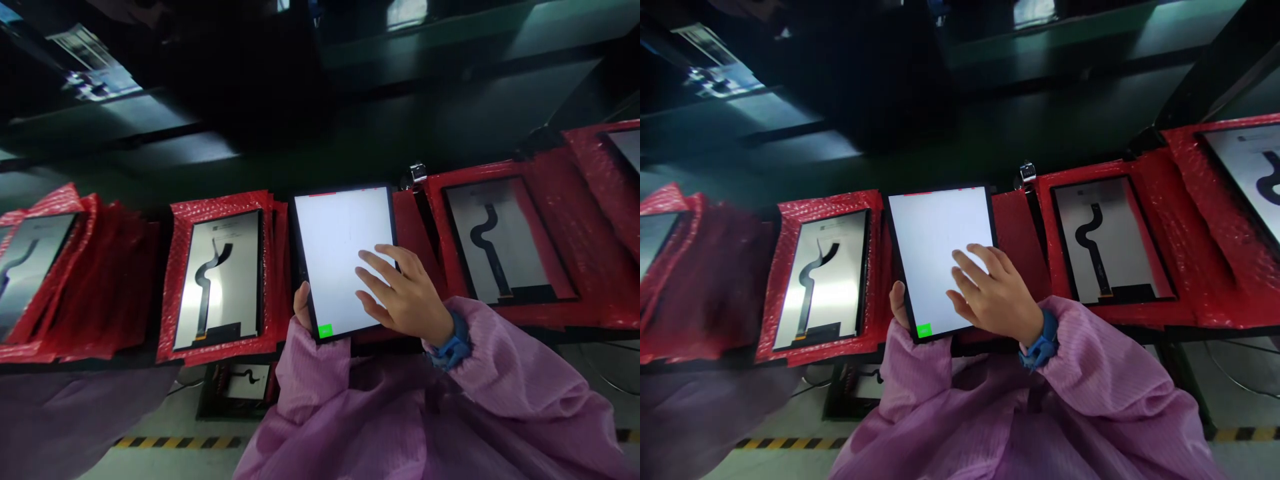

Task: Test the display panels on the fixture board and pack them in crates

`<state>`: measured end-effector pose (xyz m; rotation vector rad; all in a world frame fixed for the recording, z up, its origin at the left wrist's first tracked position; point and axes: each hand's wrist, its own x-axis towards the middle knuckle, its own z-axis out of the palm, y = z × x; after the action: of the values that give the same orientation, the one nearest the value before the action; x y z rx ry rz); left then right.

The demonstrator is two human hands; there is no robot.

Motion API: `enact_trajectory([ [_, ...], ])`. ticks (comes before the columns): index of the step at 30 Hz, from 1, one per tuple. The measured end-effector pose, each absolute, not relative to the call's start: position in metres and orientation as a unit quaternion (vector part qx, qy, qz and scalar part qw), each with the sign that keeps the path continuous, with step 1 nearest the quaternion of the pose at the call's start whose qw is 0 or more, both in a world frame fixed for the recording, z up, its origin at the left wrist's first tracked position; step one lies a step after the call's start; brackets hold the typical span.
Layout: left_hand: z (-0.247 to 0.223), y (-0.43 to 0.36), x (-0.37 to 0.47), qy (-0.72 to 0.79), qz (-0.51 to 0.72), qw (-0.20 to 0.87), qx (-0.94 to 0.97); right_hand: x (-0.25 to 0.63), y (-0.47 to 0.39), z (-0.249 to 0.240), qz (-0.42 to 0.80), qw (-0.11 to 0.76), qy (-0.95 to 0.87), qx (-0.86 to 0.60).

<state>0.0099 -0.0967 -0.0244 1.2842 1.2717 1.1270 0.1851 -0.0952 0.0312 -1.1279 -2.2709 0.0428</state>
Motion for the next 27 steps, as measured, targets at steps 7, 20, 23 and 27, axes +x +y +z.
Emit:
enact_trajectory([
  [7,-0.009,-0.102,0.012,0.496,0.540,0.659,0.168,0.223,-0.073,0.074,-0.058,0.340,-0.788,-0.509],
  [20,-0.035,-0.105,-0.005,0.472,0.540,0.679,0.157,0.237,-0.017,0.103,-0.012,0.165,-0.764,-0.623],
  [23,-0.026,-0.101,0.001,0.487,0.540,0.669,0.152,0.235,-0.026,0.111,-0.041,0.168,-0.801,-0.573],
  [27,-0.016,-0.095,0.009,0.497,0.538,0.664,0.149,0.233,-0.041,0.120,0.013,0.151,-0.882,-0.447],
])
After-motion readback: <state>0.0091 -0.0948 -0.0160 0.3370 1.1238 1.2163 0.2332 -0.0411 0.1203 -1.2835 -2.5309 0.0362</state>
